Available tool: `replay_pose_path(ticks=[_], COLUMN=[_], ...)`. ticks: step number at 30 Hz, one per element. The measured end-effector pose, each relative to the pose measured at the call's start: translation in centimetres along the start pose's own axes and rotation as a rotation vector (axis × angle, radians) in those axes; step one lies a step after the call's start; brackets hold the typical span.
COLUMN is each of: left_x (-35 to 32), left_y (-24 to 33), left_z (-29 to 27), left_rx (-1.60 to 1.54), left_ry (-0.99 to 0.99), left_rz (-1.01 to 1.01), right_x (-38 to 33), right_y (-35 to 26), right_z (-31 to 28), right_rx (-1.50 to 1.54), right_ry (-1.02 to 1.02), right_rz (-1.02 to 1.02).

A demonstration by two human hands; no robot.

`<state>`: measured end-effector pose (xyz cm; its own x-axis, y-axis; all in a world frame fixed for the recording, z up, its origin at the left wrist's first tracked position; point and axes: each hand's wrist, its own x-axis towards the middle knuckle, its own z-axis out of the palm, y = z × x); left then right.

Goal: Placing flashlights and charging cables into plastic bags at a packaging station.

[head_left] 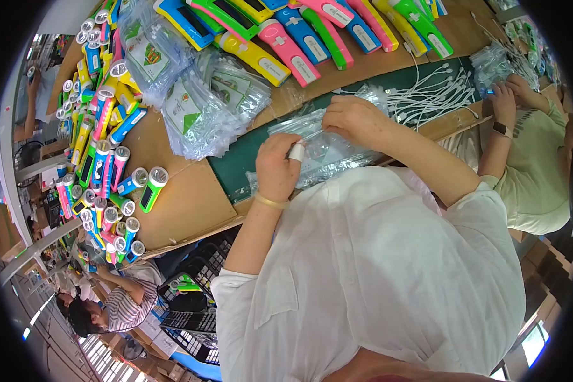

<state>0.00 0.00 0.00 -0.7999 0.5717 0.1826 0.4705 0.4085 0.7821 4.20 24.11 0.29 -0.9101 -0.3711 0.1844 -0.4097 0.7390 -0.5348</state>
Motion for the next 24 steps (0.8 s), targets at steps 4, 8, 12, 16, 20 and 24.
replay_pose_path(ticks=[4, 8, 12, 16, 20, 24], left_x=[-1.1, -1.1, -1.4, -1.6, -0.7, -1.3], left_y=[-1.0, -0.1, 0.3, 0.8, 1.2, 0.2], left_z=[-1.3, -1.8, -1.8, -1.6, -1.2, -2.0], left_rx=[-0.086, -0.144, -0.218, -0.248, -0.002, 0.023], left_ry=[0.06, -0.009, 0.0, 0.019, -0.049, -0.066], left_rz=[-0.068, -0.131, -0.249, -0.203, 0.142, 0.123], right_x=[0.3, 1.3, 1.2, 0.9, 0.4, -1.2], right_y=[-0.2, -1.7, -1.3, -0.8, -0.9, 2.5], right_z=[0.3, 1.1, 0.8, 0.6, 0.5, -3.8], right_rx=[0.05, 0.224, 0.229, 0.201, 0.2, 0.082], right_ry=[0.072, 0.079, -0.029, -0.061, -0.074, -0.312], right_rz=[0.052, -0.134, -0.094, -0.089, -0.101, 0.105])
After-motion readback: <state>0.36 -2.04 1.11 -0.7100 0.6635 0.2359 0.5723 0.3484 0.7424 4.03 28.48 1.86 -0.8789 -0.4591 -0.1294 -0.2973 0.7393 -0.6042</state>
